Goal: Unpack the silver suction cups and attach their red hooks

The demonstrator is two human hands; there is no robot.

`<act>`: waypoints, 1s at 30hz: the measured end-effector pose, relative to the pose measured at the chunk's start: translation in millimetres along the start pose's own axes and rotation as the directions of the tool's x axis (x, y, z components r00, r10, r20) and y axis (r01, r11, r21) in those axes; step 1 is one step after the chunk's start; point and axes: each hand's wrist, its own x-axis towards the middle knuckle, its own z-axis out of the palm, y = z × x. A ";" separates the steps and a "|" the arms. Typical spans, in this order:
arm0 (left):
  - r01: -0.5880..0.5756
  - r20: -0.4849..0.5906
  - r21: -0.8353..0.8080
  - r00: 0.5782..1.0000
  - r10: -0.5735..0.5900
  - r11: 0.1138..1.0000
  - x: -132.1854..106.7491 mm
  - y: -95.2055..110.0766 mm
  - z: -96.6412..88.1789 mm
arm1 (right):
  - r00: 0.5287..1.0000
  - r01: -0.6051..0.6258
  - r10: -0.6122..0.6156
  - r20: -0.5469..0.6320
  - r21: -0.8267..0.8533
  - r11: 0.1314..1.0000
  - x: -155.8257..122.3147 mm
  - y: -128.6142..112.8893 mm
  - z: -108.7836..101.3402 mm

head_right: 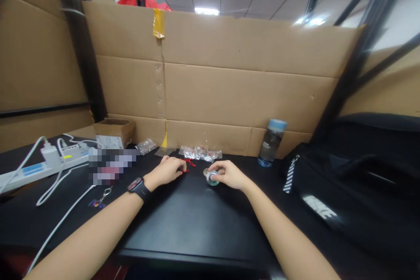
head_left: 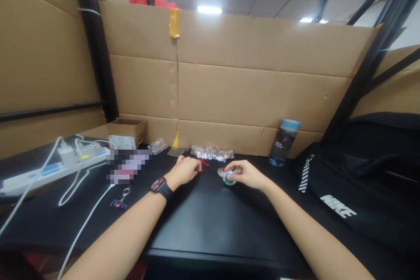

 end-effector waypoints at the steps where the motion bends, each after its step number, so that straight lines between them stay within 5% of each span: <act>1: 0.002 -0.007 -0.005 1.000 -0.002 1.000 0.2 -0.1 1.4 | 1.000 -0.002 0.002 0.013 0.003 1.000 0.4 0.0 2.2; 8: 0.026 -0.004 0.044 1.000 -0.026 0.999 4.3 1.8 7.4 | 0.999 0.043 -0.045 0.015 0.081 0.996 4.8 5.6 14.3; 18: 0.020 0.019 0.053 1.000 -0.021 0.998 5.2 1.3 9.5 | 0.996 0.091 -0.089 0.018 -0.155 0.984 4.9 6.3 13.6; 30: -0.146 -0.133 -0.226 0.984 0.118 0.963 6.7 18.1 3.5 | 0.983 0.184 -0.185 0.011 -0.189 0.965 2.3 -3.3 18.1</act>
